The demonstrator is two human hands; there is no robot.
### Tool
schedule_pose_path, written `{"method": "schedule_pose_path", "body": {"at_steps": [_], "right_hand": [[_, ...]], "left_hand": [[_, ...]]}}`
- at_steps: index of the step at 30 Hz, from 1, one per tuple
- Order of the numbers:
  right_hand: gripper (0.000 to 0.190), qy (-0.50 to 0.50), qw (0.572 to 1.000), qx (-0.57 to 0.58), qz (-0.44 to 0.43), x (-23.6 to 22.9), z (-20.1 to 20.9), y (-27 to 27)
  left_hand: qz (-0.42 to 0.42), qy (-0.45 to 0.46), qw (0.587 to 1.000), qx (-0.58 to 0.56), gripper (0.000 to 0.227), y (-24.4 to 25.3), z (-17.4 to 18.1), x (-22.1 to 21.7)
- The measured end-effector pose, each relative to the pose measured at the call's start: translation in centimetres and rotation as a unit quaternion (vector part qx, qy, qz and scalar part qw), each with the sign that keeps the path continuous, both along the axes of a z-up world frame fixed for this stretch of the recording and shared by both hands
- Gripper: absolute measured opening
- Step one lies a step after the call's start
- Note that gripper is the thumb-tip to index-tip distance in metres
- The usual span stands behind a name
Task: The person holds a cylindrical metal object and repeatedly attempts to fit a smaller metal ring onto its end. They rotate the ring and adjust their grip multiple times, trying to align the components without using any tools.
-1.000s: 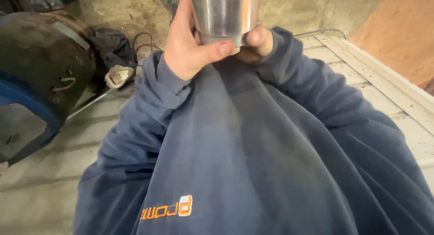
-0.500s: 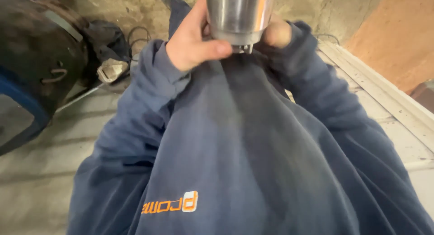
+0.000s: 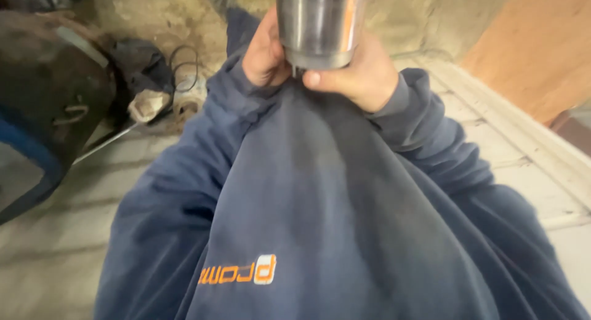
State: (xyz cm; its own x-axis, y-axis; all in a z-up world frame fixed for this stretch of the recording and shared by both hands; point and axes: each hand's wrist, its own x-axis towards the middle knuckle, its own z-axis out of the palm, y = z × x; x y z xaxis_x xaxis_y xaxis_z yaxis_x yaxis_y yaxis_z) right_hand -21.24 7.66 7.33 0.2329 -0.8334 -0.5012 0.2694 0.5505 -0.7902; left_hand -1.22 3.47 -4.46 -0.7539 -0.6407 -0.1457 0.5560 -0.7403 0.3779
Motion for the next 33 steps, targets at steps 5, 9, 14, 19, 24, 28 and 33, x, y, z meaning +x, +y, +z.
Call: {"method": "schedule_pose_path", "body": {"at_steps": [5, 9, 14, 19, 24, 28, 33], "right_hand": [[0.087, -0.114, 0.989, 0.009, 0.094, -1.5, -4.8, -1.4], [0.098, -0.379, 0.921, -0.048, 0.075, 0.5, -10.9, -1.4], [0.095, -0.346, 0.936, -0.058, 0.012, 0.1, -3.4, -0.9], [0.09, -0.034, 0.996, 0.067, 0.04, 0.2, 0.8, -0.2], [0.095, -0.2, 0.977, -0.006, 0.069, -1.1, -4.6, 0.0], [0.101, -0.29, 0.957, -0.011, 0.025, -0.1, -8.5, 0.9], [0.096, -0.35, 0.93, -0.072, -0.085, 2.9, -8.2, 0.8]], "left_hand": [[-0.097, -0.052, 0.994, 0.001, 0.095, -3.2, 5.1, 1.7], [-0.077, -0.208, 0.962, -0.158, 0.09, -2.5, 9.3, 1.1], [-0.04, -0.162, 0.971, -0.172, 0.085, -2.3, 6.4, 1.1], [-0.05, 0.056, 0.996, 0.055, 0.085, -0.2, 0.9, 1.0], [-0.062, -0.046, 0.996, -0.055, 0.082, -2.6, 5.8, 1.9], [-0.012, -0.222, 0.948, -0.228, 0.077, -1.8, 10.3, 1.3], [-0.006, -0.405, 0.832, -0.379, 0.084, -2.3, 9.9, 1.3]]}}
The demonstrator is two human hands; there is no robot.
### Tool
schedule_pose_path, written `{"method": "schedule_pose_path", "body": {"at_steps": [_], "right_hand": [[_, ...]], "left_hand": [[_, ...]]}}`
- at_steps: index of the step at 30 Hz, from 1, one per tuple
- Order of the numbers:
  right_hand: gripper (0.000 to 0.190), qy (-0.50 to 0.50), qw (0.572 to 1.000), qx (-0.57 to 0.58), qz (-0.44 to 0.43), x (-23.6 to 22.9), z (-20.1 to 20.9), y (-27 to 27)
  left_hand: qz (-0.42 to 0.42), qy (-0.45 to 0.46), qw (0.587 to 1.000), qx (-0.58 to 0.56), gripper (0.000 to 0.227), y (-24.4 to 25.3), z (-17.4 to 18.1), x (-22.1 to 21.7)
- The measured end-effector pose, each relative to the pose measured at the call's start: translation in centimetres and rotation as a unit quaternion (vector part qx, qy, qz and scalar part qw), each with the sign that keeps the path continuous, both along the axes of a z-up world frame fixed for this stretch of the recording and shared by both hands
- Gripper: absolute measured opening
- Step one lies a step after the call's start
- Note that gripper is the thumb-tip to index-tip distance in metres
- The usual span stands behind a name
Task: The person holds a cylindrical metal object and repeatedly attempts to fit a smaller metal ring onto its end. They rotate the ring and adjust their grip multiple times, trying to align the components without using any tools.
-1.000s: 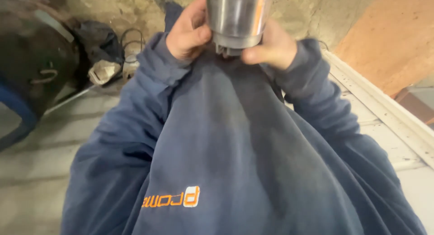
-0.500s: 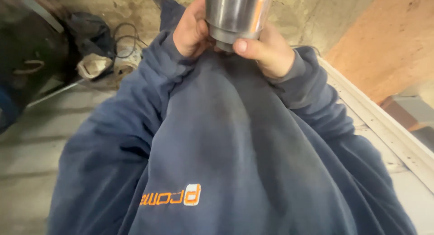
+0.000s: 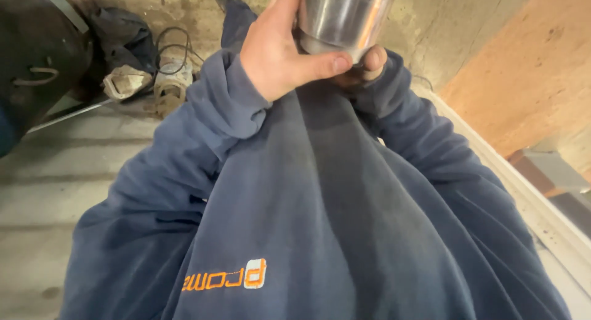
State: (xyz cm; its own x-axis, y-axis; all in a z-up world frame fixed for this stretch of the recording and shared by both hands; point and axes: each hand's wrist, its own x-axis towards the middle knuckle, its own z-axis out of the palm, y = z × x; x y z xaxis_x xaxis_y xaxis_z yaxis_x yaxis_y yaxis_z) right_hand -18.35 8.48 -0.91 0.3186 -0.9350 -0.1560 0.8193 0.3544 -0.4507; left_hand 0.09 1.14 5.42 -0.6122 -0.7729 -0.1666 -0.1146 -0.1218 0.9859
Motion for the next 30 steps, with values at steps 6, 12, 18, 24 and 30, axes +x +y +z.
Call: {"method": "schedule_pose_path", "body": {"at_steps": [6, 12, 18, 24, 30], "right_hand": [[0.086, 0.062, 0.994, 0.088, 0.024, -1.0, 6.2, 0.0], [0.074, 0.269, 0.945, 0.183, 0.04, -0.1, 9.0, 0.8], [0.073, 0.206, 0.964, 0.155, 0.072, -2.3, 6.0, 0.5], [0.09, 0.086, 0.983, -0.004, 0.16, -3.0, -2.2, -0.4], [0.094, 0.106, 0.988, -0.018, 0.109, -3.1, -0.1, 1.1]], "left_hand": [[-0.005, 0.229, 0.936, 0.267, 0.08, 0.2, -1.7, -0.6], [0.024, 0.408, 0.826, 0.388, 0.073, 4.3, -8.4, -0.9], [-0.024, 0.386, 0.827, 0.407, 0.08, 1.4, -4.8, 0.3], [-0.01, 0.19, 0.963, 0.191, 0.071, 0.4, 0.5, -0.6], [-0.017, 0.11, 0.969, 0.22, 0.072, 0.3, -2.4, -0.7]]}}
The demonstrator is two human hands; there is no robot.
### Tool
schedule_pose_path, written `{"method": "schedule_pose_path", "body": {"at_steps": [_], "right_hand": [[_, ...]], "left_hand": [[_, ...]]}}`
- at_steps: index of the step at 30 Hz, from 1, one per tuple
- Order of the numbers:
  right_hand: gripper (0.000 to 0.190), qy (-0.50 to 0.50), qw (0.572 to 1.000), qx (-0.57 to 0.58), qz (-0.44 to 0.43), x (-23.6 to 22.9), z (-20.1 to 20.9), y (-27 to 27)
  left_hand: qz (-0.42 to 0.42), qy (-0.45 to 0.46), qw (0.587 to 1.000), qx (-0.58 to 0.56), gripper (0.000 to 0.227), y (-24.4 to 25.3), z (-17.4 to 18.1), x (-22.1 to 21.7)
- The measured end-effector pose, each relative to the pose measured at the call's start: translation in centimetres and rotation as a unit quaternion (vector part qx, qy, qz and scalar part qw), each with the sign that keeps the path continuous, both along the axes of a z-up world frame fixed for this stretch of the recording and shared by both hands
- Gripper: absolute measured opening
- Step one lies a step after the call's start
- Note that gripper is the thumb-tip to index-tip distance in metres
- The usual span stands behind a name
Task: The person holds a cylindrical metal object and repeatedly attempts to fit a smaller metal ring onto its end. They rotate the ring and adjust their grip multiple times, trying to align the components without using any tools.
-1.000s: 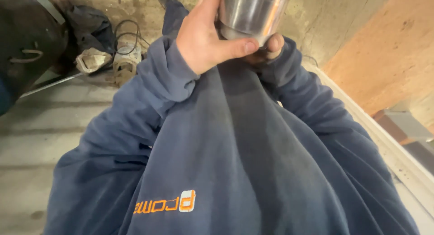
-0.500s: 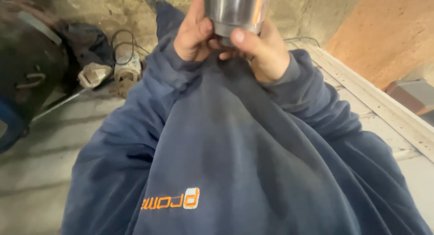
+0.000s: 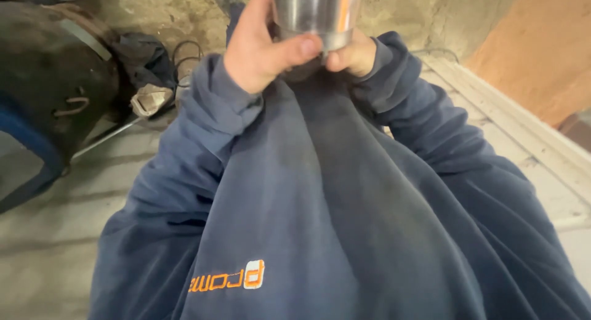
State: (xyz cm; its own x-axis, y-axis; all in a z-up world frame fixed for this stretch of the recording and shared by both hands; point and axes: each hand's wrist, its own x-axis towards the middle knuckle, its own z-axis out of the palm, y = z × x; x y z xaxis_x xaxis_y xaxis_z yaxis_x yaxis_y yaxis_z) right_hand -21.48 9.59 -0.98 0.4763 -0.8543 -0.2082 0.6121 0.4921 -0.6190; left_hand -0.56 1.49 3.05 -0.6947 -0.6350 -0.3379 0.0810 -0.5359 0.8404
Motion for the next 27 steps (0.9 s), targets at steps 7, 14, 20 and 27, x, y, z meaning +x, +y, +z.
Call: {"method": "schedule_pose_path", "body": {"at_steps": [7, 14, 20, 27], "right_hand": [[0.063, 0.539, 0.841, 0.029, 0.03, 1.1, 10.8, -2.3], [0.081, 0.616, 0.773, -0.05, 0.144, -3.8, 4.2, -1.4], [0.095, -0.028, 0.997, -0.009, 0.073, -1.5, -4.5, -0.6], [0.094, 0.0, 1.0, 0.013, -0.004, -0.3, 4.8, -1.7]], "left_hand": [[0.008, 0.334, 0.926, 0.177, 0.082, 2.0, -11.9, -0.7], [-0.01, 0.23, 0.961, 0.151, 0.09, -0.4, -5.1, 1.9], [-0.001, 0.061, 0.998, 0.005, 0.086, 0.5, -0.2, 0.4], [0.007, 0.132, 0.99, 0.057, 0.087, 0.1, -4.0, 0.6]]}}
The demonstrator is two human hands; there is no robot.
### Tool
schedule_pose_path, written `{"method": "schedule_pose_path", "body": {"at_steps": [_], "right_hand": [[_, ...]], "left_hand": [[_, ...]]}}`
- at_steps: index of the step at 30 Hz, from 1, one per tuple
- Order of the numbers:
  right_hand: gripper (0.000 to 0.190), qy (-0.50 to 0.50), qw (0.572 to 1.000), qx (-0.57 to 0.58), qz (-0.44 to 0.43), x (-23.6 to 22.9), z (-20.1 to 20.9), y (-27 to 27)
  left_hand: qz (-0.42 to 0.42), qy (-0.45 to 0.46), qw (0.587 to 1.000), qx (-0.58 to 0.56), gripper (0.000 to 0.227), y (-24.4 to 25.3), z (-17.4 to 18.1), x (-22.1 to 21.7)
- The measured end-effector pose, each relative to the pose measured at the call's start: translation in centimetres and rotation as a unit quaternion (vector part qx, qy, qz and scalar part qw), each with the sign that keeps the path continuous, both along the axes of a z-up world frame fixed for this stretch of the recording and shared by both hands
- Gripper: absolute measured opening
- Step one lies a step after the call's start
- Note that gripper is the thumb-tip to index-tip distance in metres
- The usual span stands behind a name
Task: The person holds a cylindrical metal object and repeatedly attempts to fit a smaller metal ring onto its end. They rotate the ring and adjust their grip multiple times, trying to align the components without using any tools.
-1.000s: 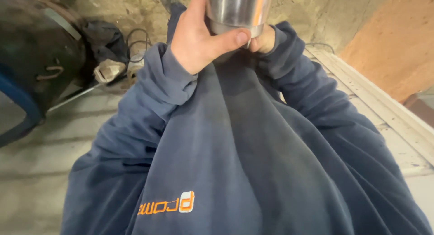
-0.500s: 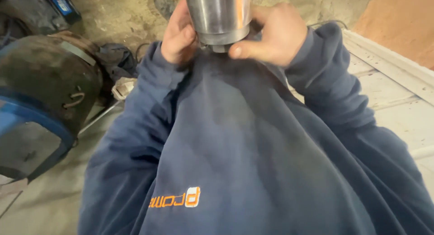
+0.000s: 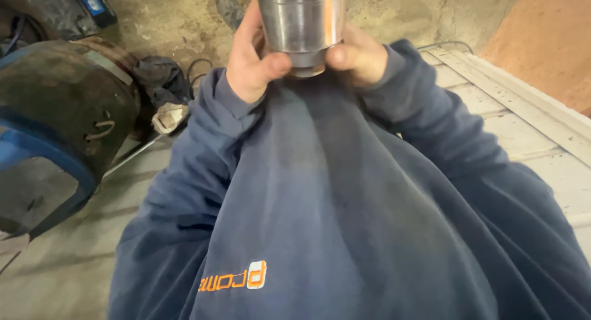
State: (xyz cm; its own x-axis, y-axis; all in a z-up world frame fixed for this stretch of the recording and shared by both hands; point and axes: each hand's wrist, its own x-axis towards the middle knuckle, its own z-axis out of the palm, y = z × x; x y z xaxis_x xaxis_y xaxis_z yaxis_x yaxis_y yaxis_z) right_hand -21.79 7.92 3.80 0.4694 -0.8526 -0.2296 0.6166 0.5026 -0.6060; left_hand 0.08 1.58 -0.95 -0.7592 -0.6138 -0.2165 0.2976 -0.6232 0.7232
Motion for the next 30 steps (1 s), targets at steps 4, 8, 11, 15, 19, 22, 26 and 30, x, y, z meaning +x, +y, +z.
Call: {"method": "schedule_pose_path", "body": {"at_steps": [4, 8, 11, 15, 19, 22, 26, 30], "right_hand": [[0.088, 0.315, 0.946, 0.071, 0.001, 0.4, 3.2, 0.6], [0.087, 0.319, 0.947, 0.03, 0.008, -0.9, -0.1, 1.3], [0.088, 0.125, 0.991, 0.0, 0.046, -1.7, -4.7, 0.3], [0.092, -0.072, 0.996, -0.022, 0.043, 0.3, -6.3, -0.4], [0.096, -0.12, 0.993, -0.004, -0.023, 2.6, -5.6, -0.4], [0.098, -0.123, 0.989, 0.004, -0.083, 2.7, -3.8, 0.4], [0.09, -0.008, 0.993, 0.086, -0.087, 1.7, 1.7, 0.5], [0.08, 0.325, 0.944, 0.033, -0.051, 1.4, 2.7, 1.5]], "left_hand": [[0.037, 0.143, 0.986, 0.071, 0.095, 1.1, -4.6, -0.6], [0.062, 0.116, 0.986, 0.098, 0.094, 1.2, -0.1, -0.2], [0.062, 0.035, 0.996, 0.054, 0.095, -0.2, 3.5, -0.5], [0.008, -0.187, 0.974, -0.123, 0.09, -1.6, 9.1, -1.2], [-0.035, -0.336, 0.916, -0.217, 0.08, -2.0, 9.3, -1.0], [-0.023, -0.072, 0.996, -0.049, 0.081, -0.9, 4.3, 0.0], [-0.013, 0.033, 0.999, 0.011, 0.088, 1.1, -2.4, -0.4], [0.015, 0.186, 0.974, 0.132, 0.091, 1.9, -6.7, -0.7]]}}
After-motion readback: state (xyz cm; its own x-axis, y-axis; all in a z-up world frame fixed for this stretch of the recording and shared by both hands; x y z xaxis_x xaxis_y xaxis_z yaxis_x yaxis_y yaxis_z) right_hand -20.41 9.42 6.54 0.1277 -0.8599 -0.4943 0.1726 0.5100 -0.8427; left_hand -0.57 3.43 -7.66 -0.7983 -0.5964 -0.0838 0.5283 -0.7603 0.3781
